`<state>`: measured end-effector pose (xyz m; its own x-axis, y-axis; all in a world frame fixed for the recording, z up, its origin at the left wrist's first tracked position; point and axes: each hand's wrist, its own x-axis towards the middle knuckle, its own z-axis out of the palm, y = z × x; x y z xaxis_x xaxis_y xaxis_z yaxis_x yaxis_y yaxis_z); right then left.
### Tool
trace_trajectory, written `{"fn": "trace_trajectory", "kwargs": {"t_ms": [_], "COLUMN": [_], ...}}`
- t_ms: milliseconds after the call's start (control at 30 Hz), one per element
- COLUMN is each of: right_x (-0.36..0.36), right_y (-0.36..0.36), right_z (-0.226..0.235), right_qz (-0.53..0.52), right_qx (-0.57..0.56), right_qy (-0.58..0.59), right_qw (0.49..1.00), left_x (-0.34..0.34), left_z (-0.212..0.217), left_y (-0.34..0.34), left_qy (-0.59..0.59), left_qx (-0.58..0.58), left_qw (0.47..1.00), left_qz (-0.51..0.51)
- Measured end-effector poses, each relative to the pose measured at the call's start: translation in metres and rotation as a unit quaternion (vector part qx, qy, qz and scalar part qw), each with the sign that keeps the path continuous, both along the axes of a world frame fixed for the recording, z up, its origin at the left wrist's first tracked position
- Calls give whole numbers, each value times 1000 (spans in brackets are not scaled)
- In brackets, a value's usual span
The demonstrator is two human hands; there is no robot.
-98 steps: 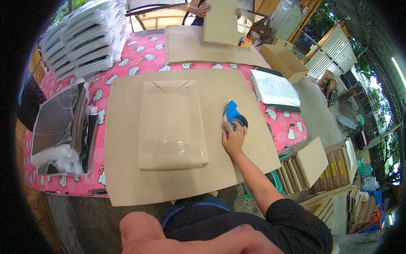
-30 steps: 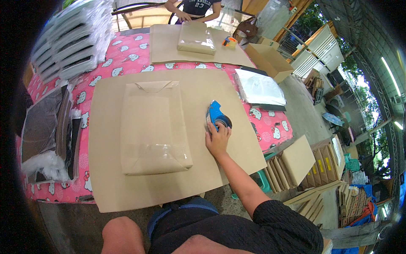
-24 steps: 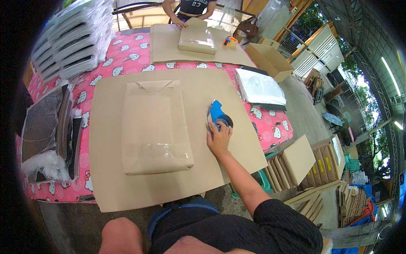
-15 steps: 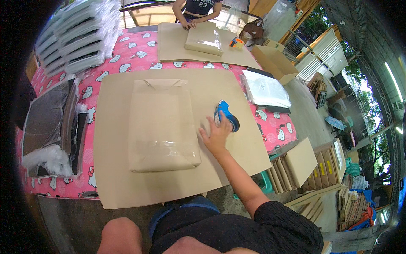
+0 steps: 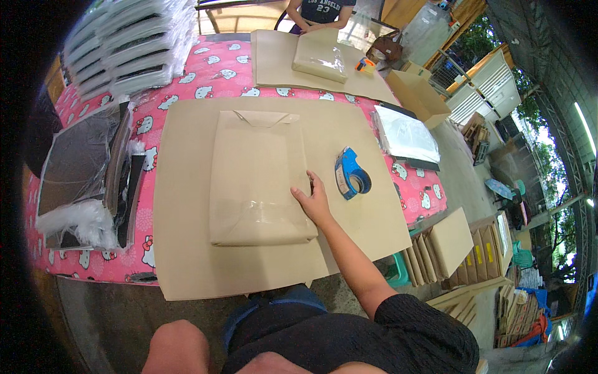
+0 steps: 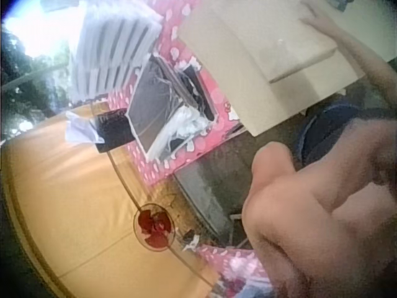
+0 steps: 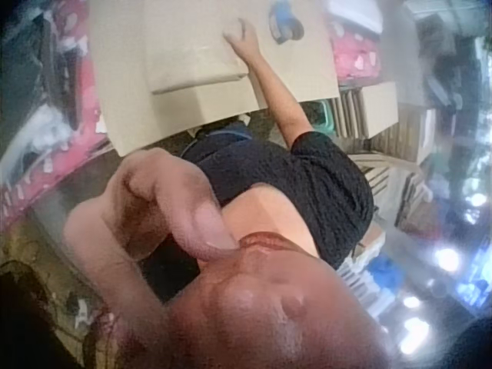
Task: The person wraps rectangular items in brown paper by folding the paper around them and securing the seams with a tape dispenser.
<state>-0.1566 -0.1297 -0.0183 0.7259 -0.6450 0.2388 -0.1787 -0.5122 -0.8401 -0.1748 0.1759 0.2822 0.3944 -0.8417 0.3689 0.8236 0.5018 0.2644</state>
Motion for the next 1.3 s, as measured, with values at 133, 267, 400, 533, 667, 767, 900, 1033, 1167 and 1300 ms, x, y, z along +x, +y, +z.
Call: {"fn": "trace_trajectory", "kwargs": {"t_ms": [133, 267, 400, 533, 667, 767, 900, 1033, 1167, 1300], "right_x": [1, -1, 0, 3, 0, -32, -11, -7, -39, -49], "right_y": [1, -1, 2, 3, -13, -46, 13, 4, 14, 7], "right_z": [1, -2, 2, -3, -17, -16, 0, -6, 116, 218], "right_qz": [-6, -9, -11, -6, 31, 40, 23, 39, 164, 234], "right_qx": [-11, -7, 7, 12, 15, 154, 242, 308, 440, 263], "right_qy": [3, -2, 4, -8, -23, -19, -174, -225, -353, -421], "right_qw": [1000, 1000, 1000, 1000, 999, 987, 954, 923, 809, 836], "left_x": [3, 5, 7, 9, 32, 109, 164, 151, 143, 104], "left_z": [-2, -2, -3, -2, -21, -129, -323, -297, -176, -80], "left_y": [1, 2, 3, 9, 25, -10, -3, -40, -9, -60], "left_qy": [2, -1, -5, -25, -107, -229, -392, -234, -41, -257], "left_qx": [2, 4, 10, 23, 120, 346, 514, 463, 145, 123], "left_qw": [1000, 1000, 1000, 999, 974, 817, 553, 762, 955, 803], "left_qz": [-3, -6, -3, 13, 158, 401, 526, 388, 256, 524]}}
